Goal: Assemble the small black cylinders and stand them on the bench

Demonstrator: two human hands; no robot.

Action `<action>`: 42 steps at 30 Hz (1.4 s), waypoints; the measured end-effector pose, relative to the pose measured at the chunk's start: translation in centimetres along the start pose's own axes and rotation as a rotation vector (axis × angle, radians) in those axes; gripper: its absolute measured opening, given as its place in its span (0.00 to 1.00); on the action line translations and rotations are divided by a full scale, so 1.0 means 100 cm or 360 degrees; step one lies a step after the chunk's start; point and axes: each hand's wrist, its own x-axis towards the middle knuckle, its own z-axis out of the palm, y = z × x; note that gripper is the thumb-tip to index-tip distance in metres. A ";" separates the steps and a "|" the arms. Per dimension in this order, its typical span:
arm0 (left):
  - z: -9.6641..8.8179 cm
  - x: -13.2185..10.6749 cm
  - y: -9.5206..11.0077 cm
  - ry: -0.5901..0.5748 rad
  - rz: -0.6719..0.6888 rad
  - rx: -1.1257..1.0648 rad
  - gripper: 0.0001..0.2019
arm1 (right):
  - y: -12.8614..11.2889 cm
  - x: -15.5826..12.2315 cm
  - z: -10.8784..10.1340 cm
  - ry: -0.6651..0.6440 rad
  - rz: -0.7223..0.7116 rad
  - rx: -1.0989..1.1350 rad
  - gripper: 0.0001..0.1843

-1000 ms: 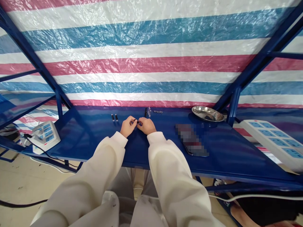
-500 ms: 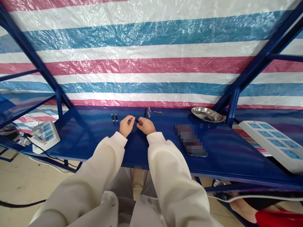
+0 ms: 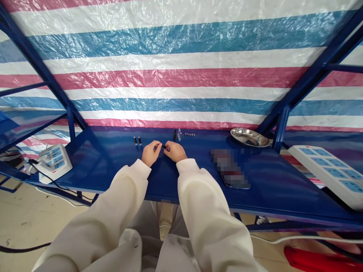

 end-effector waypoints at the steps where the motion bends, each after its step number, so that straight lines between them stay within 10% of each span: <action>1: 0.000 0.000 0.000 0.0027 -0.0023 -0.0051 0.07 | -0.001 0.000 0.000 0.0010 0.0000 0.0022 0.01; 11: -0.021 0.009 0.006 0.0614 -0.0557 -0.1136 0.22 | -0.013 0.016 0.027 -0.0132 0.0097 0.0266 0.05; 21: -0.048 0.016 0.000 0.1178 -0.0924 -0.1761 0.14 | -0.028 0.052 0.053 -0.0131 0.0080 0.0397 0.04; 42: -0.057 0.016 0.009 0.1264 -0.1148 -0.2054 0.09 | -0.050 0.069 0.062 -0.0246 0.0025 0.0259 0.05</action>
